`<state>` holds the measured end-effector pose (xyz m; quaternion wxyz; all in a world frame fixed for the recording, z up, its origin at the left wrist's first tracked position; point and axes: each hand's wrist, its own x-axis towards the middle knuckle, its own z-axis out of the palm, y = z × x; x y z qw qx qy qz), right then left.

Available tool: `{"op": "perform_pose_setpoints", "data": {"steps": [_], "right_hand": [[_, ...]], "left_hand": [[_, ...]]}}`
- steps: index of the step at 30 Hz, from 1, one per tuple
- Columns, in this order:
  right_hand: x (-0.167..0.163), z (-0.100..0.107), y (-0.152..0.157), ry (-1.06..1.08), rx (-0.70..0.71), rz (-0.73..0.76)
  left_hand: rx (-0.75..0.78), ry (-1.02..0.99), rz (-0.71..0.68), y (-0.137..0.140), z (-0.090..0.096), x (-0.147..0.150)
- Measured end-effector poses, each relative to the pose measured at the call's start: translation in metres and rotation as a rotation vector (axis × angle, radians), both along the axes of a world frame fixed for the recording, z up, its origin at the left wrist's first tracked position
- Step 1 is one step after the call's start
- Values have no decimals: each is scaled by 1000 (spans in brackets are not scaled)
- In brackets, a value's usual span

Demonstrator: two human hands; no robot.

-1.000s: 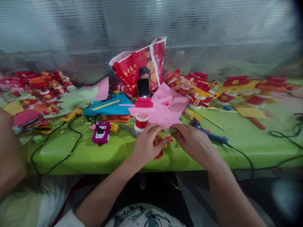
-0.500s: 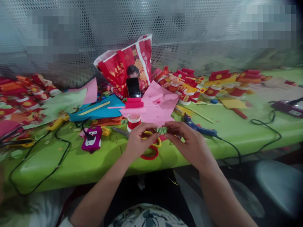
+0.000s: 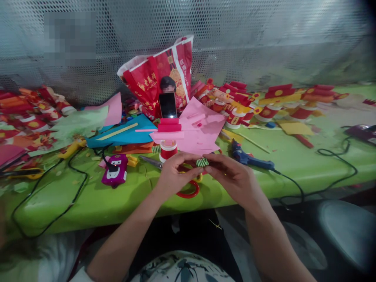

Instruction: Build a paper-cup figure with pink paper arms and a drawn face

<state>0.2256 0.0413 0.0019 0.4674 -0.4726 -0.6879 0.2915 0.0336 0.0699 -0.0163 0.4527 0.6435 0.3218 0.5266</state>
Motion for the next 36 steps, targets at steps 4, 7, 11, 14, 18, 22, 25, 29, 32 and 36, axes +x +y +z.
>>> {"op": "perform_pose_setpoints", "data": {"steps": [4, 7, 11, 14, 18, 22, 25, 29, 32, 36], "right_hand": [[0, 2, -1, 29, -15, -16], [0, 4, -1, 20, -10, -21], [-2, 6, -3, -45, 54, -39], [-3, 4, -4, -68, 87, -46], [-3, 2, -6, -42, 93, -49], [-4, 6, -8, -64, 116, -47], [-6, 10, -10, -119, 162, -48], [-6, 14, -12, -199, 237, -50], [-5, 15, -15, -218, 240, -68], [2, 17, -15, -256, 230, -107]], "left_hand": [[-9, -18, -28, -1, 2, 1], [-30, -31, -60, -2, 3, 0], [0, -15, -70, -2, 0, -1], [20, -18, -63, 0, -5, -1], [1, -75, -71, 0, -6, 1], [12, -94, -57, -1, -3, 1], [23, -70, -52, -2, -2, 0], [-7, -85, -78, -1, -5, 0], [-59, -139, -124, -1, -6, 1], [-139, -219, -148, -2, -5, 1]]}}
